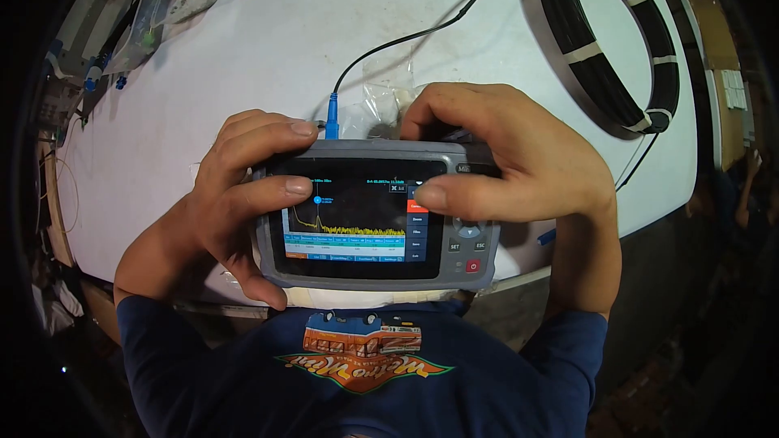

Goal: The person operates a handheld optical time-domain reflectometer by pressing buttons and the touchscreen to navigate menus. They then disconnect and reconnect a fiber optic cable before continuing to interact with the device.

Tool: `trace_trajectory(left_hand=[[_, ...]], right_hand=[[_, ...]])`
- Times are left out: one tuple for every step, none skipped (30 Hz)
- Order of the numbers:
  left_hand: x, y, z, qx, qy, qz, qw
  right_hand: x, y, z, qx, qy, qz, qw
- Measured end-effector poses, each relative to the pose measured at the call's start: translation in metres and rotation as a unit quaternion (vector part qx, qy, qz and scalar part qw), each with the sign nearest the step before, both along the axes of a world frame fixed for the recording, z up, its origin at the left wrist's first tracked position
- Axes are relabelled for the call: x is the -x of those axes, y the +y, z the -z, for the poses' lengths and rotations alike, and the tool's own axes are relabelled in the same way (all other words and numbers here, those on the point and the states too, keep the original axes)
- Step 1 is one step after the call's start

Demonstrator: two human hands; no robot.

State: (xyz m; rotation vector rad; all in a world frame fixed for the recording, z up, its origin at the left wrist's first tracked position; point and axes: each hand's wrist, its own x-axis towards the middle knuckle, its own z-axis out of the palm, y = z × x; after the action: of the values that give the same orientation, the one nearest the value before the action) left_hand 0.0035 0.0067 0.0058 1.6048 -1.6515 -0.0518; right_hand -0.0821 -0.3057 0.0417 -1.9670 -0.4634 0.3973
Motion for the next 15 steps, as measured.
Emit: trace_trajectory(left_hand=[[0.0, 0.0, 0.0, -0.001, -0.002, 0.0, 1.0], [-0.001, 0.0, 0.0, -0.002, -0.005, 0.0, 1.0], [0.0, 0.001, 0.0, -0.002, -0.004, 0.001, 1.0], [0.0, 0.001, 0.0, -0.004, -0.004, 0.0, 1.0], [0.0, 0.001, 0.0, -0.005, -0.005, -0.001, 1.0], [-0.001, 0.001, 0.0, -0.003, -0.005, 0.0, 1.0], [-0.001, 0.001, -0.001, -0.003, -0.004, 0.0, 1.0], [-0.001, 0.001, -0.001, -0.004, -0.002, 0.0, 1.0], [0.0, 0.001, -0.001, -0.003, -0.002, 0.001, 1.0], [0.0, 0.001, -0.001, -0.004, -0.002, 0.0, 1.0], [0.0, 0.001, -0.001, -0.004, -0.002, 0.0, 1.0], [0.0, 0.001, -0.001, -0.003, -0.002, 0.0, 1.0], [0.0, 0.002, -0.001, -0.005, 0.0, 0.0, 1.0], [0.0, 0.002, -0.001, -0.007, 0.002, -0.001, 1.0], [0.0, 0.002, -0.001, -0.006, 0.001, -0.001, 1.0]], right_hand=[[-0.001, -0.002, 0.0, -0.02, 0.014, -0.004, 1.0], [-0.001, -0.002, 0.0, -0.02, 0.014, -0.003, 1.0], [-0.001, -0.002, 0.0, -0.025, 0.022, -0.005, 0.999], [-0.001, -0.002, -0.001, -0.029, 0.028, -0.007, 0.999], [-0.001, -0.003, 0.001, -0.028, 0.029, -0.006, 0.999], [-0.001, -0.005, 0.003, -0.029, 0.016, -0.013, 0.999], [-0.001, -0.006, 0.005, -0.031, 0.003, -0.021, 0.999], [0.0, -0.006, 0.005, -0.03, 0.004, -0.02, 0.999], [0.001, -0.006, 0.005, -0.021, 0.019, -0.023, 0.999], [0.001, -0.007, 0.004, -0.012, 0.034, -0.026, 0.999], [0.0, -0.009, 0.005, -0.011, 0.033, -0.026, 0.999], [-0.002, -0.012, 0.007, -0.009, 0.012, -0.046, 0.999], [-0.002, -0.013, 0.007, -0.007, -0.008, -0.066, 0.998], [-0.002, -0.013, 0.006, -0.006, -0.007, -0.066, 0.998], [-0.002, -0.012, 0.005, -0.007, -0.016, -0.062, 0.998]])
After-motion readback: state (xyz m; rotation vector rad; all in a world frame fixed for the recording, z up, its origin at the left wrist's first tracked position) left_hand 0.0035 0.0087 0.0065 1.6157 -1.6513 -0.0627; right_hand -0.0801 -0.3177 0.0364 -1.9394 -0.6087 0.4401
